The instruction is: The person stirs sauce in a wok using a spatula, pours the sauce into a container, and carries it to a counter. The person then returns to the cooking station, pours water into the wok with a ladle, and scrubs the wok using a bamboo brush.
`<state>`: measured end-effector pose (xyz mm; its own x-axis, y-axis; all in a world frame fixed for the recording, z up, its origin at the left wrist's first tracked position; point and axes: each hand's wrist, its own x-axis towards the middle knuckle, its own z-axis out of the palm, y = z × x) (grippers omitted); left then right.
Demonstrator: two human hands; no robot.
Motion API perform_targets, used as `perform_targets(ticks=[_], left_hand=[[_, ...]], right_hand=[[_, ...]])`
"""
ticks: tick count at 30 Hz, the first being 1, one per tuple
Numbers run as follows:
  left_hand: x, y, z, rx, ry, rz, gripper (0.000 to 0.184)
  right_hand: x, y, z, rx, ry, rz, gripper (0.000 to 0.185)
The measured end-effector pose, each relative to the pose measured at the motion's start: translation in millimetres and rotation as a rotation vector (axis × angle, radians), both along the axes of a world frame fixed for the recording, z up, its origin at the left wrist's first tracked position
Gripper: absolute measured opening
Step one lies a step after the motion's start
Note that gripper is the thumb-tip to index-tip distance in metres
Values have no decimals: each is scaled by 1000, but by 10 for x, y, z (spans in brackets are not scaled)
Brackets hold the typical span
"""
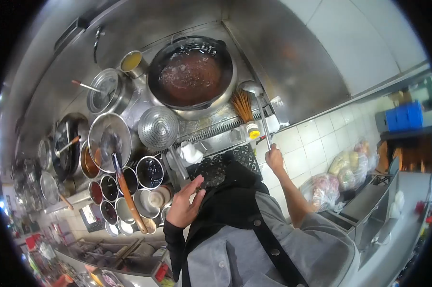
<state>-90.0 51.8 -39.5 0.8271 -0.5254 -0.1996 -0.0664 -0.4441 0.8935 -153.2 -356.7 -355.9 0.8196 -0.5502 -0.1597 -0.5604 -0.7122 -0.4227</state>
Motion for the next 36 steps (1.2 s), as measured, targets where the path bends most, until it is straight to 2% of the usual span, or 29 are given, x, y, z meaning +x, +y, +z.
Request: perform_targets(ticks=[1,4,5,7,9,10,11,12,14,15,18,21,22,24,26,28,31,32,33,35,36], left_hand=[[149,-129,46,25,-14,-44,43],[540,-529,133,46,-19,-125,43],[633,-652,162,28,-24,-143,43],[788,-879,185,-10,26,-167,43],[886,-1002,108,-36,-16,-223,43],[952,-1075,65,-65,-48,-266,43],[985,-1097,29,-67,-21,-296,44],[1006,-1073,-60,-103,33,-298,44],[1092,-1051,46,-67,87,-335,46],[1132,-978,18,-87,110,-334,46],[1174,-653,-53,-107,177,-280,47],[1253,-482,16,-77,192,-248,46],[1285,-485,53,-92,177,-253,46],[1334,-454,114,-106,148,-267,46],[1352,-461,179,-144,126,-281,46],[1366,-477,205,-136,117,-302,45],[1349,-428,75,-129,115,-323,45],[1319,-399,7,-130,162,-303,45],[1270,-360,-71,-126,214,-279,45],[1210,-296,39,-96,340,-195,44],[1182,-202,-26,-92,252,-204,44]], right_hand=[[12,38,-84,11,132,-38,29],[267,79,167,-76,-169,17,46],[460,79,408,30,-201,12,56],[835,165,424,84,-255,-43,64],[1192,171,466,381,-23,-43,73],[1277,159,198,402,33,-31,76],[1323,236,-162,276,-129,-90,74],[1374,216,-144,294,-53,-7,73],[1404,212,211,345,-63,-104,74],[1370,257,565,301,-55,-151,67],[1270,388,2097,494,-294,-275,57],[1656,574,2678,466,-495,67,52],[1902,632,2723,404,-554,182,52],[2512,709,2526,321,-506,387,50],[3270,753,2198,255,-158,576,47],[3879,951,1757,266,-210,424,50],[4681,1460,1504,372,-390,239,50],[4805,1717,1326,421,-433,163,50],[4686,1911,1412,458,-421,194,46],[4334,2017,1571,542,-252,402,43],[3983,1890,1858,491,-198,498,42]])
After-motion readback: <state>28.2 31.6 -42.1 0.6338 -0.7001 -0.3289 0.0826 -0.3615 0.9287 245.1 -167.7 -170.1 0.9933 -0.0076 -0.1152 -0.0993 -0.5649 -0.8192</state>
